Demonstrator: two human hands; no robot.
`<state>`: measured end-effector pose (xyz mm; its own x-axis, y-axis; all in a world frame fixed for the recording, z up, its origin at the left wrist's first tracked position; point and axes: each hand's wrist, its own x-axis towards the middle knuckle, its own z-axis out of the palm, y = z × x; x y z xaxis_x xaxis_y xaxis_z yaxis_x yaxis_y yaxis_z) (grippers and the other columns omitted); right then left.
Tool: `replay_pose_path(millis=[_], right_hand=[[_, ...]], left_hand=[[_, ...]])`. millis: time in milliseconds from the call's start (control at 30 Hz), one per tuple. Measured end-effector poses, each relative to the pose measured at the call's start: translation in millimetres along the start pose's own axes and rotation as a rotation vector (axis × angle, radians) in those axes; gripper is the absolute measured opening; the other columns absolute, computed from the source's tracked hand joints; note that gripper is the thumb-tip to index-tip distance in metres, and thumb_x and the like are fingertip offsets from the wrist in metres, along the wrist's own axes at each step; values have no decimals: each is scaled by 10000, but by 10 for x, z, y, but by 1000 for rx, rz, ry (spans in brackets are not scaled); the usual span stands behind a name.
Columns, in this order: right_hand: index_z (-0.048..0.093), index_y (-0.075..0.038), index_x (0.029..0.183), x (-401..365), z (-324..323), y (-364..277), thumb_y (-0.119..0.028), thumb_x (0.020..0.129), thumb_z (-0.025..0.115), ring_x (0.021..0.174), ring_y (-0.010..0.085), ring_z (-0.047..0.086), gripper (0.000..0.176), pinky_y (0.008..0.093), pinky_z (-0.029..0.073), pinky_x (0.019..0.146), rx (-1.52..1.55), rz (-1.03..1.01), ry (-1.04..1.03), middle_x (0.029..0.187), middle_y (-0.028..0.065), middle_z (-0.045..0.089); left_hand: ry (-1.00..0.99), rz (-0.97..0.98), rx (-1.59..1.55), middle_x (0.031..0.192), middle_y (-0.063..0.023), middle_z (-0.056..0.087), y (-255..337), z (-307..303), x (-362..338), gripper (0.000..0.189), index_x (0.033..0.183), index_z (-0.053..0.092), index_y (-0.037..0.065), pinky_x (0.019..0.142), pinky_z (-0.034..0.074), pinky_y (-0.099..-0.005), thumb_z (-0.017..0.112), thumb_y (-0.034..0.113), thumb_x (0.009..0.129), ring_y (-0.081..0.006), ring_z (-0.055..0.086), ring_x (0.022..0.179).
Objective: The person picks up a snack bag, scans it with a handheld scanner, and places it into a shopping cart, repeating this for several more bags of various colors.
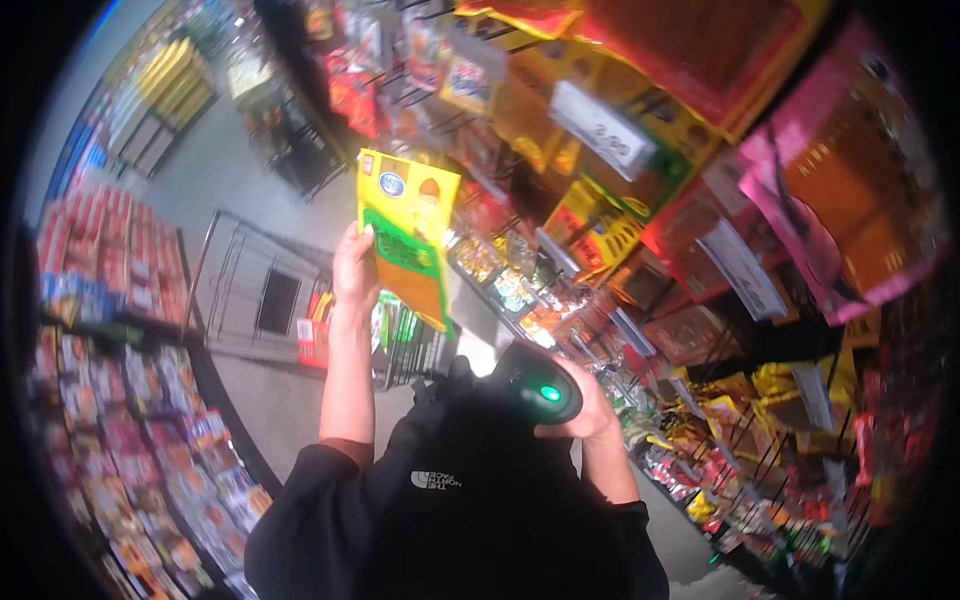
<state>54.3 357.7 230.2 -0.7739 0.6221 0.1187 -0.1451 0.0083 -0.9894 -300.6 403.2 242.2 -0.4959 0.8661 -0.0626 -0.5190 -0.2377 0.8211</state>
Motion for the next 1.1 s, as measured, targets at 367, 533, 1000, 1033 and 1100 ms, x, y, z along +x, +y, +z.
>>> replay_pose_path(millis=[367,533,1000,1033,1100], right_hand=[[301,49,1491,672,551,-162,-85,662,823,1377,253,403,989,380,286,1145,-16,277,-93,1456,187,453],[210,47,1521,684,548,-69,-137,708,764,1400,253,366,1000,377,235,1164,70,231,-150,1487,188,411],[201,61,1514,765,667,-71,-216,784,739,1460,288,248,948,393,168,1189,-41,203,-238,1545,213,304],[201,64,1512,775,662,-88,-222,783,741,1457,291,258,952,395,176,1187,-66,194,-240,1539,214,316],[201,66,1511,788,654,-107,-229,781,742,1453,294,269,956,397,185,1184,-92,185,-244,1534,214,328]], left_hand=[[-690,-165,-938,776,19,425,-580,-514,-339,184,898,512,84,776,364,-277,504,258,953,-131,421,786],[-628,-200,-946,790,17,435,-553,-577,-450,181,857,482,103,796,360,-279,503,255,952,-132,423,803],[-745,-169,-999,805,12,444,-628,-821,-253,191,845,481,89,776,373,-286,532,249,937,-143,426,811],[-745,-170,-1000,805,12,444,-630,-826,-257,191,845,481,89,776,373,-286,532,249,937,-143,426,811],[-728,-177,-985,807,13,445,-629,-832,-267,190,846,485,92,775,371,-285,531,252,937,-142,426,813]])
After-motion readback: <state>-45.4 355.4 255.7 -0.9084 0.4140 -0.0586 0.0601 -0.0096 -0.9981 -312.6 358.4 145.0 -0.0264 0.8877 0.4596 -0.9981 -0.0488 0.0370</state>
